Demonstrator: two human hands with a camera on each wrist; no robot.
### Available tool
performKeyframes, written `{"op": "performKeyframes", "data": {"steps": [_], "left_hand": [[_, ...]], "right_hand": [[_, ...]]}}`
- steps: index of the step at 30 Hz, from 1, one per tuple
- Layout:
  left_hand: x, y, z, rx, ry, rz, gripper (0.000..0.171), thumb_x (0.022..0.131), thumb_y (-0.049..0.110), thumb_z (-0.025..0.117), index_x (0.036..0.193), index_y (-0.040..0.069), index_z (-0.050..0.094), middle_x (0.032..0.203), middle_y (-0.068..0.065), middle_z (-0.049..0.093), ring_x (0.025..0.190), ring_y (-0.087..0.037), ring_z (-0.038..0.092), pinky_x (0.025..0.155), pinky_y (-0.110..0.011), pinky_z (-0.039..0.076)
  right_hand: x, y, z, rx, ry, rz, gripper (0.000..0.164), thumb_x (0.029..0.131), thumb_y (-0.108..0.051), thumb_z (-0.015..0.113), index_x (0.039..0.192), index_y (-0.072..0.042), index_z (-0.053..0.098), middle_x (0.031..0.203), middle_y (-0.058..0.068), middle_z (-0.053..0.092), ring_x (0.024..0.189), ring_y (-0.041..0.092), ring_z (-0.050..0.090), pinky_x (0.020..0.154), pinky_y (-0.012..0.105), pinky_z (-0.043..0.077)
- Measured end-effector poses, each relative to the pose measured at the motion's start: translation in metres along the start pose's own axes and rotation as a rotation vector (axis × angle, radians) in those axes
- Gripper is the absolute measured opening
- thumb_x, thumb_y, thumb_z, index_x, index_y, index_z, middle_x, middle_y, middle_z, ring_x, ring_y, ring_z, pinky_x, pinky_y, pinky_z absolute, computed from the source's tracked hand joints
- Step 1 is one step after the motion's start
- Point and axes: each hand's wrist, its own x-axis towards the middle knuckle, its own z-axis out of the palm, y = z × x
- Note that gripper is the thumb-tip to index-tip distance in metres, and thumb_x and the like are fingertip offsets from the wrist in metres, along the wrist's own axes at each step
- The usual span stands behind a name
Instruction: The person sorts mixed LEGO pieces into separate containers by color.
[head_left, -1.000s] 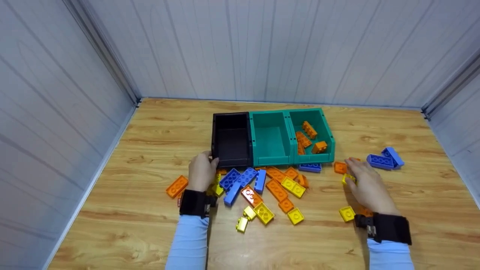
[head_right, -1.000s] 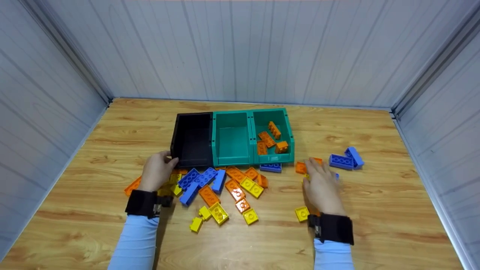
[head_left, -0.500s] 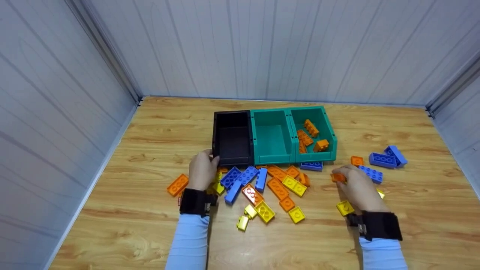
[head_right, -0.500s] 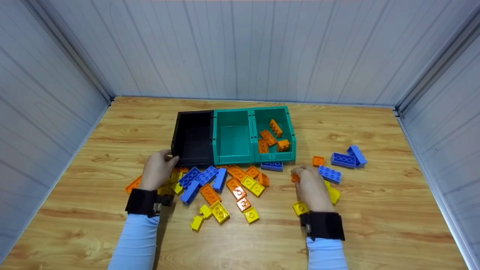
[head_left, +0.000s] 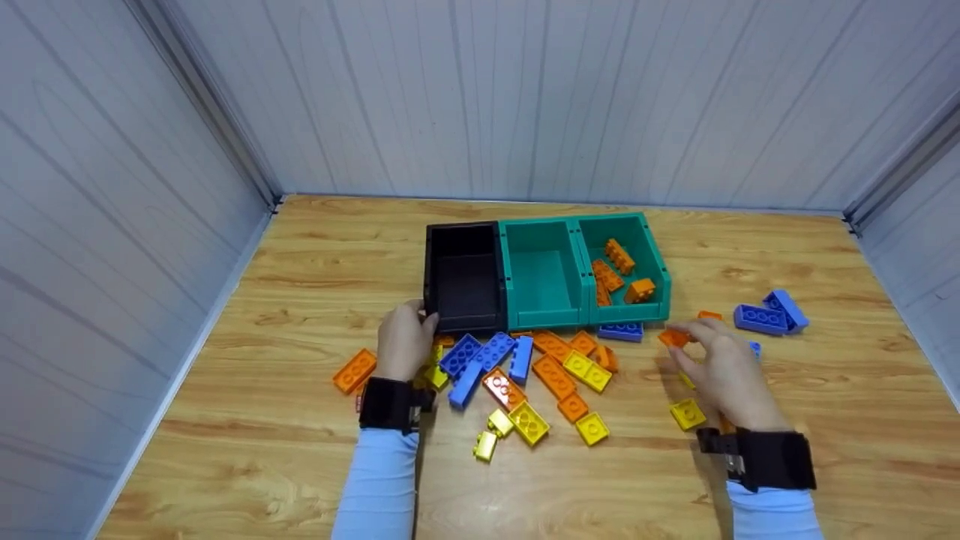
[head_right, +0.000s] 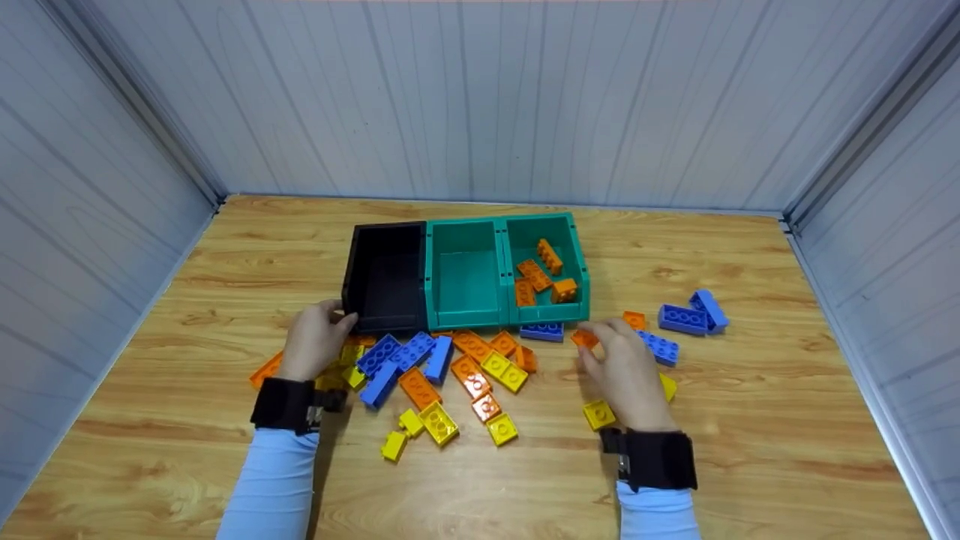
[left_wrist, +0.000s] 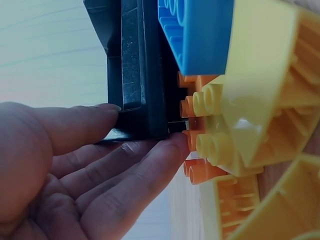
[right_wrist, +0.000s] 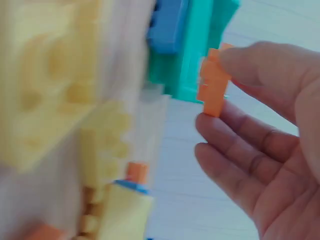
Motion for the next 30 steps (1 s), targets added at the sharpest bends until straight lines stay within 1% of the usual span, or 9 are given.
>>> {"op": "performKeyframes", "data": {"steps": [3, 6, 9, 14, 19, 21, 24, 27, 30], "left_hand": [[0.0, 0.0, 0.0, -0.008, -0.011, -0.001, 0.032, 0.099, 0.013, 0.062, 0.125, -0.005, 0.064, 0.094, -0.017, 0.07, 0.072, -0.024, 0.064, 0.064, -0.038, 0.05], [0.001, 0.0, 0.0, -0.012, -0.012, -0.005, 0.031, 0.099, 0.013, 0.062, 0.125, -0.004, 0.064, 0.094, -0.016, 0.07, 0.073, -0.024, 0.064, 0.065, -0.038, 0.05], [0.001, -0.001, -0.001, -0.014, -0.006, 0.001, 0.03, 0.098, 0.013, 0.063, 0.123, -0.004, 0.066, 0.093, -0.015, 0.07, 0.075, -0.025, 0.065, 0.067, -0.038, 0.051], [0.0, -0.001, -0.004, -0.031, -0.009, -0.013, 0.032, 0.099, 0.013, 0.062, 0.126, -0.004, 0.064, 0.097, -0.016, 0.071, 0.08, -0.026, 0.066, 0.07, -0.039, 0.053], [-0.001, 0.0, -0.006, -0.03, -0.008, -0.023, 0.031, 0.099, 0.013, 0.062, 0.125, -0.004, 0.065, 0.098, -0.016, 0.071, 0.081, -0.026, 0.067, 0.071, -0.039, 0.054], [0.0, 0.0, -0.008, -0.034, -0.002, -0.014, 0.03, 0.099, 0.013, 0.062, 0.124, -0.003, 0.066, 0.097, -0.016, 0.072, 0.081, -0.025, 0.067, 0.071, -0.039, 0.054], [0.0, 0.001, -0.01, -0.039, 0.02, 0.001, 0.028, 0.098, 0.013, 0.063, 0.121, -0.003, 0.068, 0.096, -0.015, 0.072, 0.08, -0.025, 0.068, 0.07, -0.038, 0.054], [-0.001, 0.0, -0.011, -0.042, 0.028, -0.003, 0.028, 0.098, 0.012, 0.063, 0.121, -0.003, 0.068, 0.095, -0.015, 0.072, 0.078, -0.024, 0.067, 0.069, -0.038, 0.054], [0.0, 0.0, -0.01, -0.036, 0.03, 0.007, 0.028, 0.098, 0.012, 0.063, 0.12, -0.004, 0.068, 0.092, -0.014, 0.072, 0.078, -0.024, 0.068, 0.069, -0.038, 0.054]], "right_hand": [[0.003, -0.01, 0.001, 0.01, 0.123, -0.056, 0.028, 0.086, -0.001, 0.076, 0.113, 0.0, 0.071, 0.104, 0.017, 0.066, 0.09, 0.033, 0.063, 0.073, 0.049, 0.052], [0.008, -0.019, 0.007, 0.036, 0.162, -0.043, 0.026, 0.087, -0.004, 0.075, 0.113, -0.002, 0.072, 0.104, 0.015, 0.066, 0.091, 0.031, 0.063, 0.074, 0.048, 0.052], [0.018, -0.026, 0.014, 0.061, 0.138, 0.005, 0.026, 0.09, -0.007, 0.073, 0.115, -0.002, 0.071, 0.107, 0.017, 0.065, 0.094, 0.033, 0.063, 0.077, 0.05, 0.052], [0.049, -0.03, 0.025, 0.07, 0.063, 0.034, 0.029, 0.091, -0.008, 0.072, 0.118, 0.0, 0.069, 0.112, 0.021, 0.063, 0.101, 0.037, 0.06, 0.082, 0.052, 0.05], [0.075, -0.031, 0.029, 0.061, 0.003, 0.04, 0.029, 0.094, -0.009, 0.068, 0.122, 0.001, 0.067, 0.115, 0.022, 0.061, 0.095, 0.036, 0.059, 0.077, 0.048, 0.049], [0.082, -0.032, 0.028, 0.053, 0.001, 0.038, 0.028, 0.095, -0.008, 0.067, 0.121, 0.001, 0.067, 0.115, 0.023, 0.061, 0.094, 0.037, 0.059, 0.076, 0.048, 0.048], [0.092, -0.033, 0.027, 0.043, -0.007, 0.038, 0.028, 0.094, -0.006, 0.066, 0.121, 0.002, 0.067, 0.116, 0.024, 0.06, 0.102, 0.04, 0.058, 0.083, 0.052, 0.048], [0.101, -0.032, 0.029, 0.036, -0.036, 0.038, 0.03, 0.095, -0.01, 0.067, 0.122, 0.003, 0.066, 0.118, 0.025, 0.06, 0.107, 0.041, 0.056, 0.089, 0.053, 0.047], [0.102, -0.03, 0.028, 0.042, -0.045, 0.028, 0.031, 0.097, -0.015, 0.066, 0.123, 0.003, 0.065, 0.118, 0.025, 0.06, 0.105, 0.04, 0.057, 0.088, 0.052, 0.047]]}}
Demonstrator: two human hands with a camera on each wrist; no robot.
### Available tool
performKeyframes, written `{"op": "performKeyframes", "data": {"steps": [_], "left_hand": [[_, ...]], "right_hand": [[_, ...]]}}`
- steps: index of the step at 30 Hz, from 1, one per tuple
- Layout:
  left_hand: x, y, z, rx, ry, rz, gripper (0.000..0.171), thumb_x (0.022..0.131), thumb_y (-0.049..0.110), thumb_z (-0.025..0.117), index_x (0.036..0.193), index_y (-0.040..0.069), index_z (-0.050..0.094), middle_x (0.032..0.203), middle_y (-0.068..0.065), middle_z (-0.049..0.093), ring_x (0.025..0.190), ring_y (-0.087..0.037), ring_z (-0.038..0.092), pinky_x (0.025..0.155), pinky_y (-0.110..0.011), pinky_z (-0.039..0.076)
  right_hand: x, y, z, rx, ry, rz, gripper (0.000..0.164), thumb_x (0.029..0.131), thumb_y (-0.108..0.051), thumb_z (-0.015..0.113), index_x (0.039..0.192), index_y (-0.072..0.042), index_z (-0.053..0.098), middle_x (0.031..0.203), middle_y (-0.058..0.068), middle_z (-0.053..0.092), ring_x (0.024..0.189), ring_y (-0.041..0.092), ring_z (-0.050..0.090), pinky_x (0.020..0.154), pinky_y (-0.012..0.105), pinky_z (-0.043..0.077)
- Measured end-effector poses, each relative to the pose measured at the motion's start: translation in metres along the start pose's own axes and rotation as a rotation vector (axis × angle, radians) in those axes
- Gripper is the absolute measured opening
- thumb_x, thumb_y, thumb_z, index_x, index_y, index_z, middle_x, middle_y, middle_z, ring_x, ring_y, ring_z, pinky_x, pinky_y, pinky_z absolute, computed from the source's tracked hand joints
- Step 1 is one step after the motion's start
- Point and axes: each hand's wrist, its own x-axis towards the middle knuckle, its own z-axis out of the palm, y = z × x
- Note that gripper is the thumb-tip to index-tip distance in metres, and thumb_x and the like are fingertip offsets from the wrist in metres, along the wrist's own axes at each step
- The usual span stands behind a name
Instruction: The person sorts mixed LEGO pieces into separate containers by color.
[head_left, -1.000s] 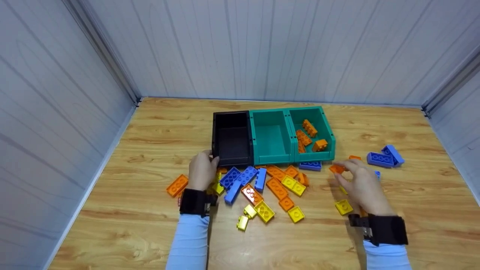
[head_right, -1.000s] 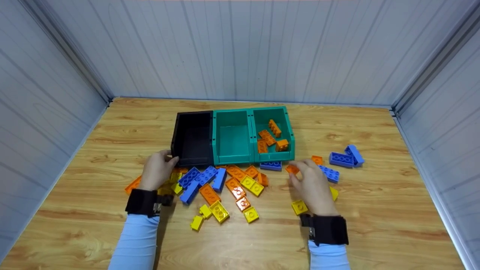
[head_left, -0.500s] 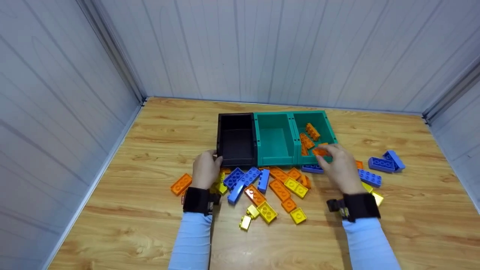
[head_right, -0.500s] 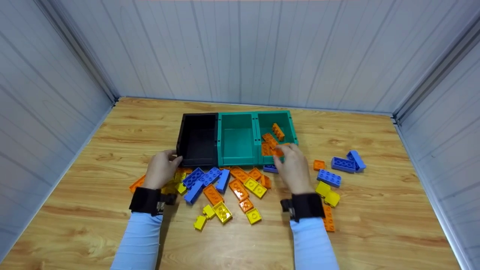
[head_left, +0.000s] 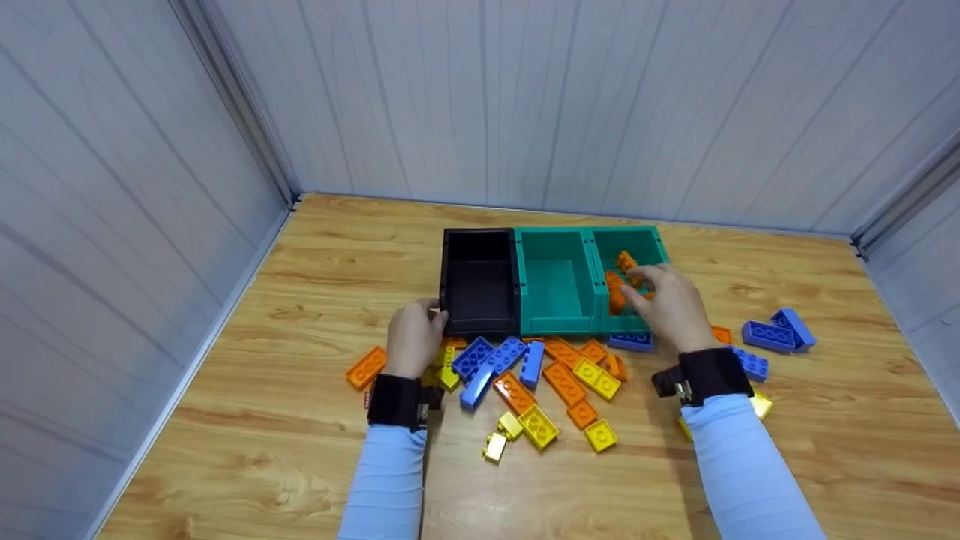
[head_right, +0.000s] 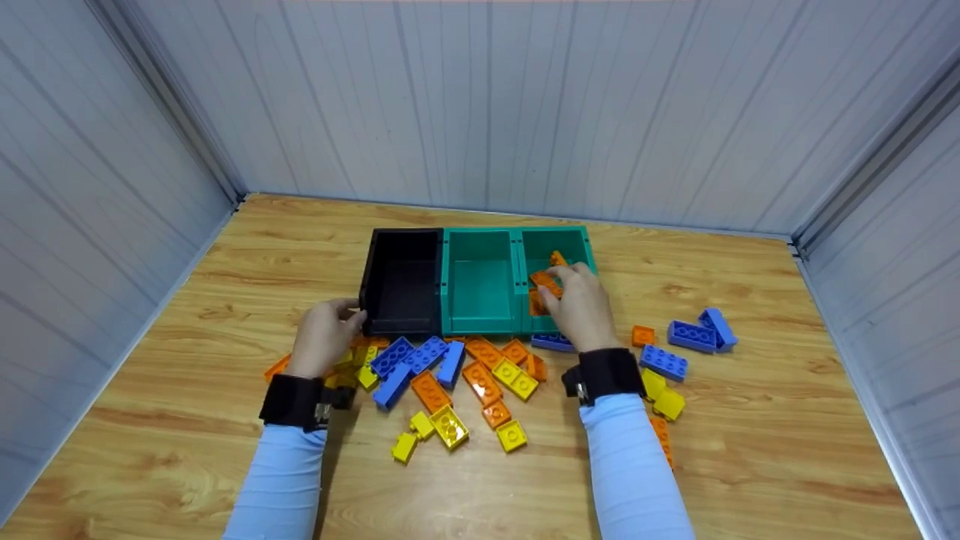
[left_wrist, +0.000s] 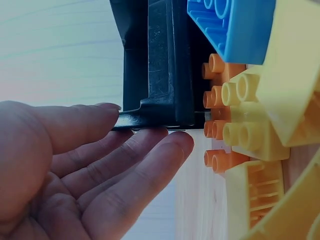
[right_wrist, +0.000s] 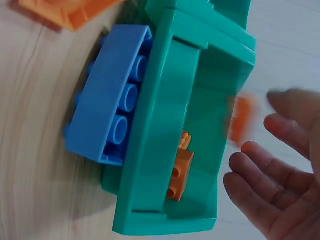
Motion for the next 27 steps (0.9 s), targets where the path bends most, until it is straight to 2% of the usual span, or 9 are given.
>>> {"op": "performKeyframes", "data": {"steps": [5, 11, 16, 19, 22, 27], "left_hand": [[0.0, -0.001, 0.0, 0.001, 0.009, 0.005, 0.027, 0.097, 0.012, 0.065, 0.118, -0.004, 0.069, 0.09, -0.014, 0.073, 0.078, -0.025, 0.068, 0.069, -0.039, 0.054], [-0.001, 0.0, -0.001, -0.002, 0.007, 0.0, 0.026, 0.097, 0.011, 0.064, 0.118, -0.003, 0.069, 0.093, -0.014, 0.073, 0.078, -0.024, 0.068, 0.069, -0.038, 0.054], [-0.002, 0.002, 0.0, 0.004, 0.006, 0.001, 0.026, 0.097, 0.011, 0.064, 0.119, -0.004, 0.069, 0.092, -0.014, 0.072, 0.076, -0.024, 0.067, 0.067, -0.037, 0.053], [-0.003, 0.004, -0.001, 0.013, 0.002, 0.009, 0.027, 0.098, 0.011, 0.064, 0.119, -0.004, 0.068, 0.092, -0.014, 0.072, 0.075, -0.024, 0.067, 0.067, -0.038, 0.053], [-0.005, 0.006, -0.005, 0.029, -0.01, 0.019, 0.028, 0.098, 0.011, 0.063, 0.121, -0.004, 0.068, 0.094, -0.015, 0.072, 0.078, -0.026, 0.067, 0.07, -0.039, 0.054], [-0.01, 0.012, -0.021, 0.066, -0.013, 0.004, 0.029, 0.098, 0.011, 0.063, 0.123, -0.003, 0.067, 0.101, -0.016, 0.072, 0.086, -0.027, 0.069, 0.073, -0.04, 0.054]], "right_hand": [[-0.012, 0.004, -0.002, 0.008, 0.055, -0.01, 0.028, 0.098, -0.011, 0.063, 0.121, 0.003, 0.066, 0.12, 0.027, 0.059, 0.105, 0.042, 0.057, 0.086, 0.054, 0.046], [-0.039, 0.014, -0.003, 0.029, 0.128, 0.097, 0.03, 0.097, -0.007, 0.061, 0.126, 0.003, 0.063, 0.125, 0.029, 0.054, 0.109, 0.045, 0.054, 0.088, 0.058, 0.045], [-0.06, 0.024, 0.004, 0.073, 0.131, 0.176, 0.039, 0.097, -0.006, 0.06, 0.135, 0.003, 0.056, 0.133, 0.032, 0.046, 0.118, 0.049, 0.048, 0.095, 0.061, 0.04], [-0.068, 0.029, 0.01, 0.093, 0.106, 0.213, 0.045, 0.097, -0.006, 0.06, 0.14, 0.003, 0.051, 0.138, 0.034, 0.04, 0.12, 0.05, 0.046, 0.096, 0.061, 0.04], [-0.07, 0.033, 0.014, 0.099, 0.038, 0.24, 0.051, 0.097, -0.007, 0.059, 0.145, 0.004, 0.044, 0.143, 0.036, 0.034, 0.125, 0.052, 0.042, 0.099, 0.064, 0.038], [-0.067, 0.035, 0.013, 0.094, -0.075, 0.257, 0.057, 0.099, -0.011, 0.057, 0.15, 0.002, 0.036, 0.147, 0.037, 0.029, 0.131, 0.054, 0.034, 0.103, 0.066, 0.032]]}}
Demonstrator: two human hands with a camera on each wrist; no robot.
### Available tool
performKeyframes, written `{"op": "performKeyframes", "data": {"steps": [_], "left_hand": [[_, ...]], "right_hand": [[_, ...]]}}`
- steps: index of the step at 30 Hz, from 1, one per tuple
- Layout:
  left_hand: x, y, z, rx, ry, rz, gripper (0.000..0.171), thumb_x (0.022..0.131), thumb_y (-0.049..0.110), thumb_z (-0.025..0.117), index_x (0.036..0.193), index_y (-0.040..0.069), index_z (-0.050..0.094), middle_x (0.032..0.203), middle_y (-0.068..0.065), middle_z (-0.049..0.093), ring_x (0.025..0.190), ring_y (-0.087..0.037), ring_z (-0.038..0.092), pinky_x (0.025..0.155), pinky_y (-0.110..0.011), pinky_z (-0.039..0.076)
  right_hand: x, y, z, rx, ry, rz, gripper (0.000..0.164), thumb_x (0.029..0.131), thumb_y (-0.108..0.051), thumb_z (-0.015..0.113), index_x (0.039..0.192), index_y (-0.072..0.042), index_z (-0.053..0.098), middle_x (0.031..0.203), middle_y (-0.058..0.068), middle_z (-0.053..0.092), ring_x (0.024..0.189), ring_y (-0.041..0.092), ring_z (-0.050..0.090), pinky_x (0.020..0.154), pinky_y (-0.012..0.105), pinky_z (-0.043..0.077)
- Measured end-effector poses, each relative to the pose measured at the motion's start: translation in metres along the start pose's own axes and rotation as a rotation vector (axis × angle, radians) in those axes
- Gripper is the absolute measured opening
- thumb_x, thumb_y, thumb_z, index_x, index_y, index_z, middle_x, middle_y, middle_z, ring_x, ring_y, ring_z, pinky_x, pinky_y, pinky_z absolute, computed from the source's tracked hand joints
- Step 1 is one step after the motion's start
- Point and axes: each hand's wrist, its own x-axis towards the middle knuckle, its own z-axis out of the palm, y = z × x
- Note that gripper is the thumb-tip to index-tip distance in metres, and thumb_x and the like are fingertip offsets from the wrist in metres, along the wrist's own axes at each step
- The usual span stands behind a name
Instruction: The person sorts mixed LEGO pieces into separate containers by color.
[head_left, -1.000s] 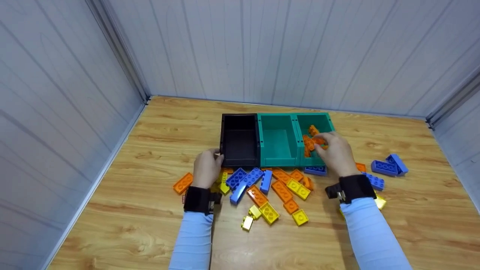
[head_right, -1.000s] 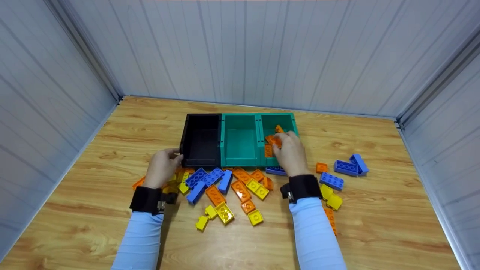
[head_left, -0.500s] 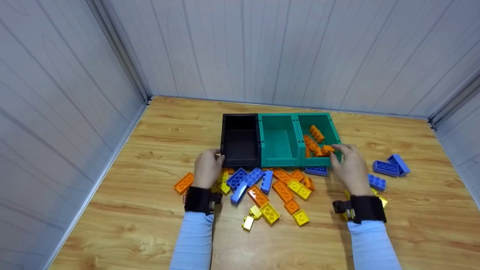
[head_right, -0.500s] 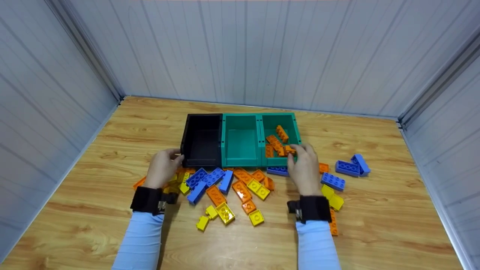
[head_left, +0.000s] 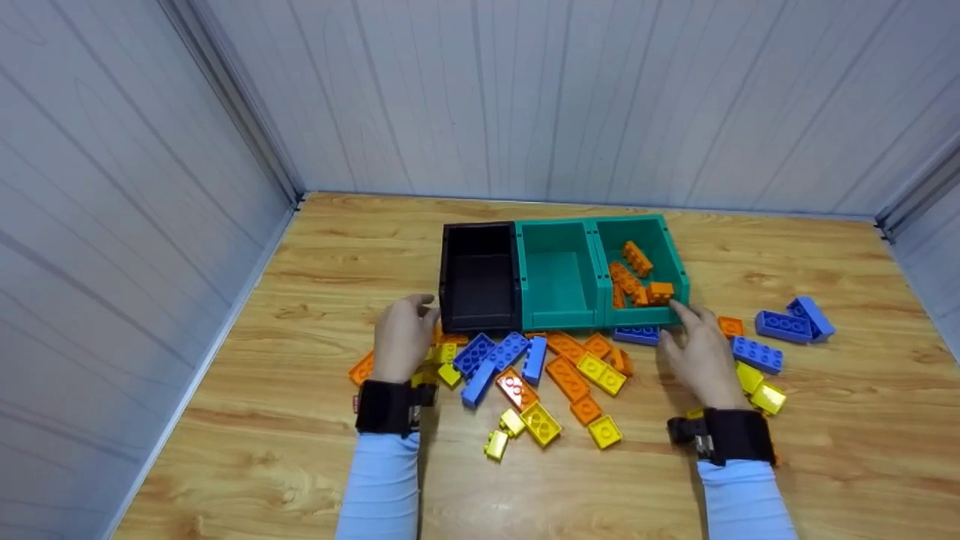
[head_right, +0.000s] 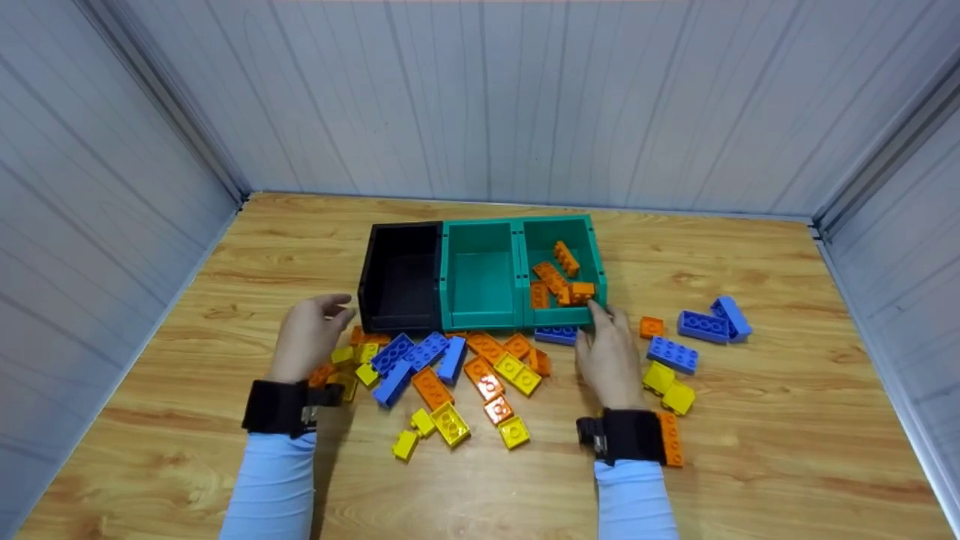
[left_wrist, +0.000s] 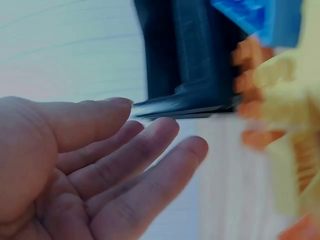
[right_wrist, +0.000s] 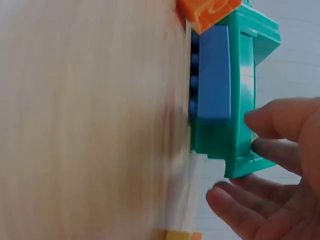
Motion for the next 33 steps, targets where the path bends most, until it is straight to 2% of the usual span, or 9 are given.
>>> {"op": "performKeyframes", "data": {"steps": [7, 13, 17, 21, 24, 26, 29, 33], "left_hand": [[-0.012, -0.001, -0.022, 0.05, -0.006, 0.007, 0.029, 0.096, 0.013, 0.066, 0.121, -0.003, 0.068, 0.1, -0.016, 0.072, 0.082, -0.028, 0.068, 0.072, -0.042, 0.053], [-0.023, -0.011, -0.027, 0.132, -0.048, 0.009, 0.027, 0.091, 0.011, 0.072, 0.114, -0.004, 0.071, 0.097, -0.017, 0.072, 0.087, -0.031, 0.068, 0.078, -0.045, 0.054], [-0.033, -0.017, -0.024, 0.177, -0.143, -0.023, 0.029, 0.088, 0.013, 0.076, 0.111, -0.005, 0.072, 0.101, -0.018, 0.072, 0.089, -0.031, 0.068, 0.079, -0.045, 0.054], [-0.046, -0.02, -0.02, 0.2, -0.274, -0.034, 0.034, 0.084, 0.015, 0.08, 0.113, 0.0, 0.072, 0.11, -0.016, 0.071, 0.097, -0.03, 0.067, 0.084, -0.045, 0.053], [-0.055, -0.021, -0.017, 0.245, -0.334, -0.002, 0.041, 0.078, 0.012, 0.085, 0.116, 0.003, 0.072, 0.114, -0.014, 0.07, 0.103, -0.03, 0.065, 0.09, -0.046, 0.051], [-0.061, -0.022, -0.015, 0.272, -0.344, 0.029, 0.045, 0.074, 0.009, 0.087, 0.116, 0.003, 0.071, 0.115, -0.014, 0.069, 0.104, -0.031, 0.064, 0.091, -0.047, 0.05], [-0.067, -0.024, -0.01, 0.318, -0.33, 0.093, 0.044, 0.073, 0.007, 0.088, 0.113, 0.002, 0.072, 0.111, -0.014, 0.07, 0.102, -0.032, 0.065, 0.089, -0.046, 0.051], [-0.071, -0.026, -0.006, 0.337, -0.298, 0.139, 0.04, 0.074, 0.008, 0.087, 0.111, 0.001, 0.072, 0.106, -0.014, 0.071, 0.098, -0.032, 0.066, 0.086, -0.046, 0.053]], "right_hand": [[-0.002, -0.002, -0.008, 0.037, -0.069, -0.01, 0.059, 0.1, -0.016, 0.057, 0.151, 0.002, 0.034, 0.148, 0.038, 0.028, 0.133, 0.055, 0.032, 0.104, 0.067, 0.029], [-0.001, -0.004, -0.014, 0.042, -0.131, 0.009, 0.061, 0.1, -0.019, 0.058, 0.152, 0.001, 0.033, 0.152, 0.036, 0.023, 0.136, 0.055, 0.027, 0.106, 0.068, 0.026], [-0.002, -0.003, -0.016, 0.028, -0.163, 0.021, 0.062, 0.101, -0.021, 0.057, 0.153, 0.0, 0.031, 0.153, 0.037, 0.02, 0.136, 0.056, 0.025, 0.106, 0.068, 0.024], [-0.005, -0.001, -0.017, 0.015, -0.186, 0.029, 0.063, 0.101, -0.023, 0.057, 0.153, 0.0, 0.031, 0.153, 0.037, 0.018, 0.137, 0.056, 0.024, 0.106, 0.068, 0.024], [-0.006, 0.001, -0.018, 0.016, -0.199, 0.027, 0.063, 0.101, -0.023, 0.057, 0.154, 0.0, 0.03, 0.154, 0.037, 0.017, 0.137, 0.056, 0.023, 0.106, 0.068, 0.023], [-0.006, 0.001, -0.018, 0.021, -0.204, 0.024, 0.063, 0.102, -0.024, 0.056, 0.154, -0.001, 0.03, 0.154, 0.036, 0.016, 0.138, 0.056, 0.022, 0.107, 0.068, 0.023], [-0.005, 0.001, -0.019, 0.027, -0.205, 0.019, 0.063, 0.102, -0.024, 0.056, 0.154, -0.001, 0.029, 0.154, 0.036, 0.017, 0.138, 0.055, 0.022, 0.107, 0.068, 0.023], [-0.004, -0.001, -0.02, 0.03, -0.207, 0.01, 0.063, 0.102, -0.023, 0.056, 0.154, 0.0, 0.029, 0.153, 0.037, 0.019, 0.137, 0.055, 0.023, 0.107, 0.068, 0.024]]}}
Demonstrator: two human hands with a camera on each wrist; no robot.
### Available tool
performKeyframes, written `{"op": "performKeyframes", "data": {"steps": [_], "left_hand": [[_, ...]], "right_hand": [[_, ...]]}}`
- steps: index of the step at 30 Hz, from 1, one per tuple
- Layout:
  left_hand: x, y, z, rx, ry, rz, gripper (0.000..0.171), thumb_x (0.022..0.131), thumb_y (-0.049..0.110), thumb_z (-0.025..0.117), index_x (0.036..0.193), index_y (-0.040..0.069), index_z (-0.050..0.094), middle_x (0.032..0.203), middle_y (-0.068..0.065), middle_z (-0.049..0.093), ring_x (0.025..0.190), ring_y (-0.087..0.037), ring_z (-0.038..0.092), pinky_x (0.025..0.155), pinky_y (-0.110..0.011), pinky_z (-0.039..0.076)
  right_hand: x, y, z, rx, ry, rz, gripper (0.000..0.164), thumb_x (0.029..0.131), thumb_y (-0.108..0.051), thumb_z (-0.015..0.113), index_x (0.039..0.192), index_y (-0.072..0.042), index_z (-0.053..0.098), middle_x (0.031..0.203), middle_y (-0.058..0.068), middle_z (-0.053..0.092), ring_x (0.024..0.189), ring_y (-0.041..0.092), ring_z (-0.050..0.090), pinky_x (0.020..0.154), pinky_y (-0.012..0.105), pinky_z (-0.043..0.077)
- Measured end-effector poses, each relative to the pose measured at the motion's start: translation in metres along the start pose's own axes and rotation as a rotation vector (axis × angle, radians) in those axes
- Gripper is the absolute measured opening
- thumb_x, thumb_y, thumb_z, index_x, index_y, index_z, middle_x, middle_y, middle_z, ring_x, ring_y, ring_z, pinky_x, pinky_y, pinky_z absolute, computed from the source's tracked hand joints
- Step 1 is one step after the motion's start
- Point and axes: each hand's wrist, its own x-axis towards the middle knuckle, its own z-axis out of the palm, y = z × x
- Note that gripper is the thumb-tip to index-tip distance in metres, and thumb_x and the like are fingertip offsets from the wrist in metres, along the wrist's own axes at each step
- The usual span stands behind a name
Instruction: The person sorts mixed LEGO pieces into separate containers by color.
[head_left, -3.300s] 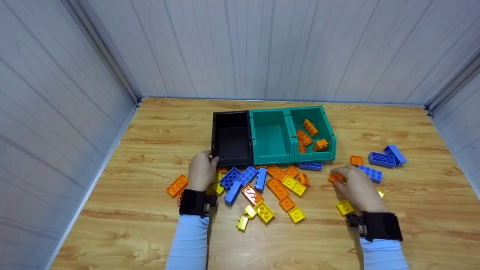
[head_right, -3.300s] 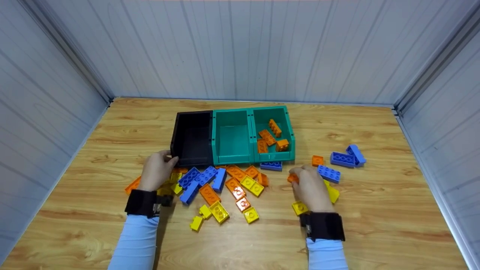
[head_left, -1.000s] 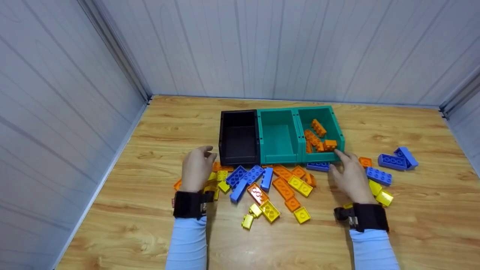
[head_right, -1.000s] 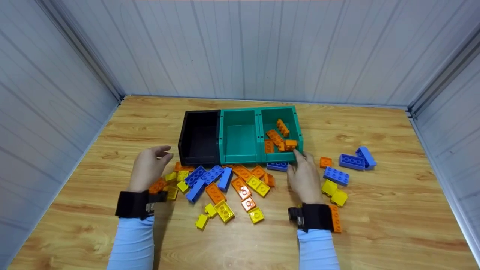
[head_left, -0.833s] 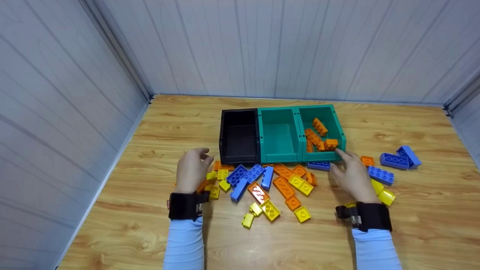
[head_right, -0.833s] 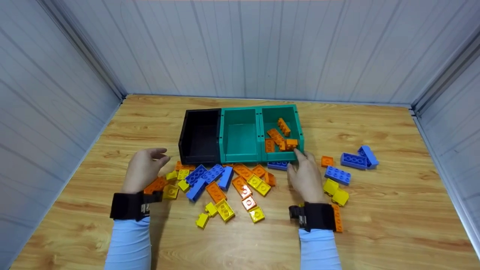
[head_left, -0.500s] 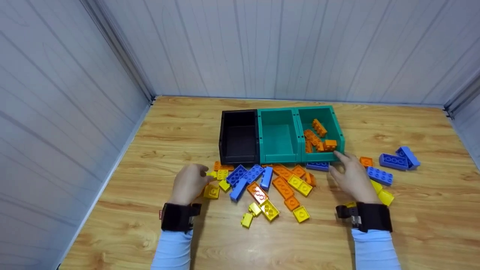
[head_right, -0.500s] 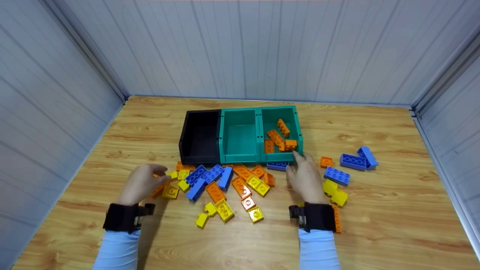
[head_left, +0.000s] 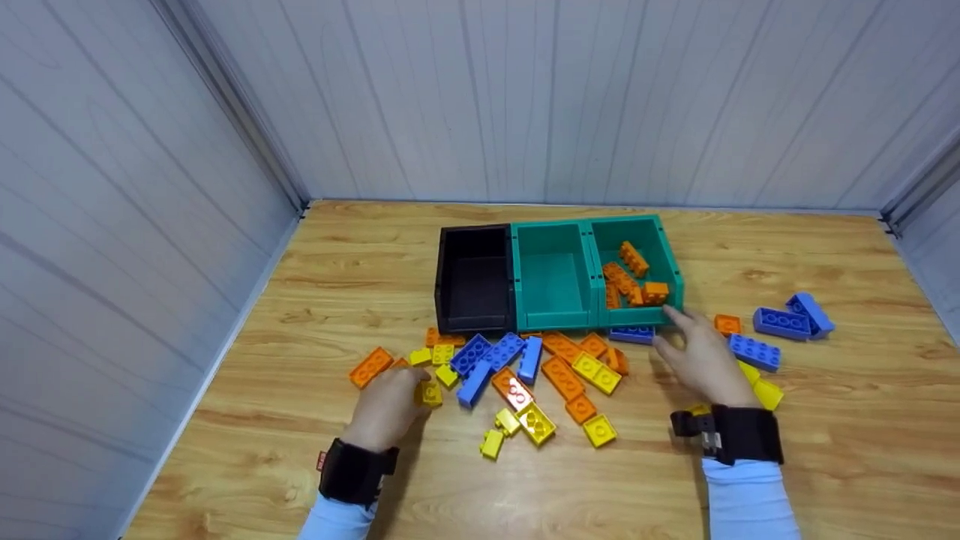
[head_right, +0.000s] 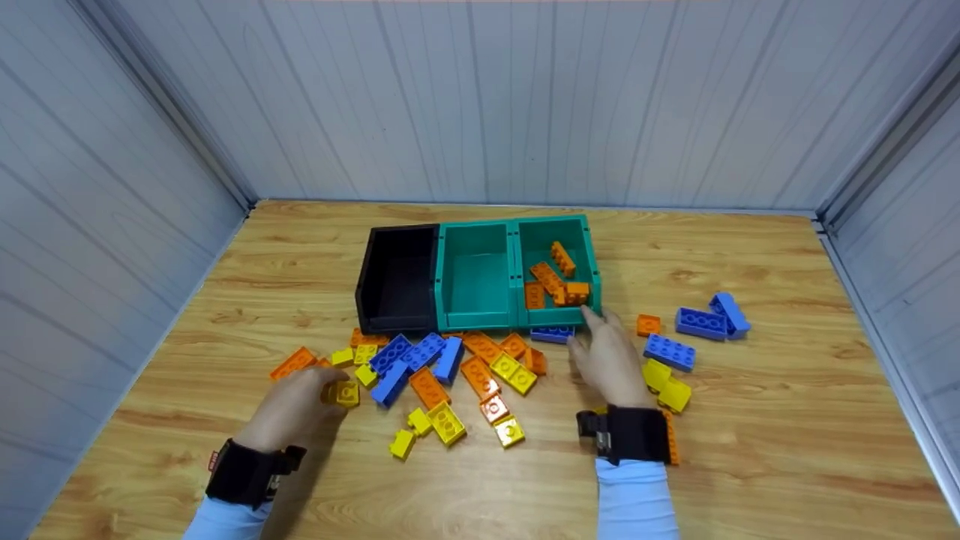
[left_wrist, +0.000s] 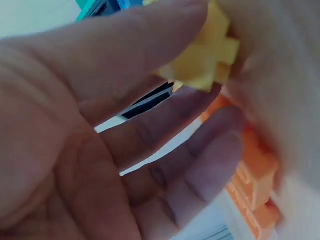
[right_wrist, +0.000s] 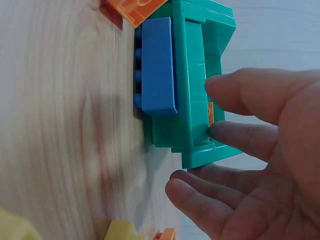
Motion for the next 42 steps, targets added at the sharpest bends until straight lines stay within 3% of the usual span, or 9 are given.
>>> {"op": "performKeyframes", "data": {"steps": [7, 10, 15, 20, 26, 29, 34, 38, 42], "left_hand": [[0.015, 0.013, -0.017, -0.128, 0.043, -0.071, 0.046, 0.082, 0.013, 0.082, 0.123, 0.0, 0.067, 0.118, -0.016, 0.068, 0.107, -0.032, 0.063, 0.09, -0.046, 0.051], [0.034, 0.022, -0.025, -0.199, 0.069, -0.083, 0.048, 0.084, 0.016, 0.081, 0.127, 0.0, 0.065, 0.122, -0.016, 0.066, 0.111, -0.031, 0.062, 0.092, -0.045, 0.051], [0.077, 0.037, -0.035, -0.234, 0.068, -0.109, 0.049, 0.089, 0.023, 0.077, 0.13, -0.001, 0.062, 0.125, -0.017, 0.064, 0.108, -0.029, 0.063, 0.09, -0.042, 0.052], [0.113, 0.054, -0.039, -0.177, 0.045, -0.094, 0.049, 0.089, 0.024, 0.076, 0.126, -0.005, 0.063, 0.118, -0.019, 0.067, 0.1, -0.029, 0.065, 0.085, -0.04, 0.053], [0.142, 0.064, -0.038, -0.051, 0.069, -0.034, 0.024, 0.087, 0.018, 0.077, 0.094, -0.004, 0.07, 0.085, -0.014, 0.069, 0.075, -0.026, 0.063, 0.07, -0.038, 0.053], [0.15, 0.066, -0.034, 0.017, 0.068, -0.015, 0.02, 0.086, 0.016, 0.077, 0.088, -0.002, 0.068, 0.08, -0.013, 0.068, 0.074, -0.027, 0.064, 0.07, -0.04, 0.053], [0.157, 0.066, -0.025, 0.071, 0.04, -0.023, 0.018, 0.083, 0.01, 0.077, 0.09, -0.004, 0.069, 0.092, -0.019, 0.07, 0.086, -0.035, 0.067, 0.078, -0.046, 0.055], [0.151, 0.067, -0.023, 0.043, 0.031, -0.031, 0.015, 0.085, 0.009, 0.076, 0.093, -0.004, 0.072, 0.093, -0.018, 0.071, 0.086, -0.034, 0.068, 0.076, -0.044, 0.055], [0.137, 0.068, -0.022, -0.028, 0.081, 0.014, 0.025, 0.088, 0.008, 0.075, 0.107, -0.006, 0.071, 0.103, -0.019, 0.071, 0.097, -0.035, 0.067, 0.083, -0.043, 0.054]], "right_hand": [[0.005, -0.007, 0.002, 0.021, 0.004, -0.017, 0.053, 0.105, -0.019, 0.049, 0.153, 0.0, 0.033, 0.152, 0.034, 0.026, 0.136, 0.052, 0.029, 0.107, 0.064, 0.028], [0.003, -0.005, 0.001, 0.06, 0.059, -0.027, 0.048, 0.106, -0.015, 0.045, 0.151, -0.001, 0.037, 0.15, 0.032, 0.032, 0.134, 0.049, 0.034, 0.105, 0.063, 0.032], [0.0, -0.002, -0.001, 0.121, 0.259, -0.067, 0.043, 0.106, -0.008, 0.04, 0.149, -0.002, 0.041, 0.146, 0.03, 0.04, 0.128, 0.047, 0.044, 0.099, 0.06, 0.04], [0.004, -0.001, 0.001, 0.07, 0.298, -0.178, 0.049, 0.102, 0.002, 0.041, 0.151, 0.004, 0.033, 0.153, 0.03, 0.03, 0.134, 0.048, 0.037, 0.101, 0.06, 0.038], [0.006, 0.001, 0.003, 0.082, 0.239, -0.184, 0.053, 0.103, 0.001, 0.043, 0.153, 0.005, 0.027, 0.158, 0.027, 0.022, 0.137, 0.048, 0.033, 0.103, 0.059, 0.036], [0.006, 0.001, 0.002, 0.116, 0.224, -0.166, 0.054, 0.103, -0.002, 0.043, 0.154, 0.004, 0.025, 0.159, 0.025, 0.02, 0.136, 0.047, 0.034, 0.103, 0.058, 0.038], [0.005, 0.002, 0.0, 0.182, 0.175, -0.114, 0.056, 0.105, -0.007, 0.043, 0.156, -0.002, 0.02, 0.161, 0.023, 0.016, 0.138, 0.045, 0.033, 0.106, 0.054, 0.036], [0.004, 0.005, -0.002, 0.232, 0.123, -0.044, 0.059, 0.107, -0.014, 0.041, 0.158, -0.007, 0.014, 0.161, 0.022, 0.015, 0.14, 0.043, 0.031, 0.107, 0.053, 0.035], [0.003, 0.007, -0.003, 0.262, 0.099, 0.009, 0.059, 0.108, -0.019, 0.04, 0.159, -0.011, 0.011, 0.161, 0.023, 0.017, 0.14, 0.043, 0.031, 0.108, 0.053, 0.035]]}}
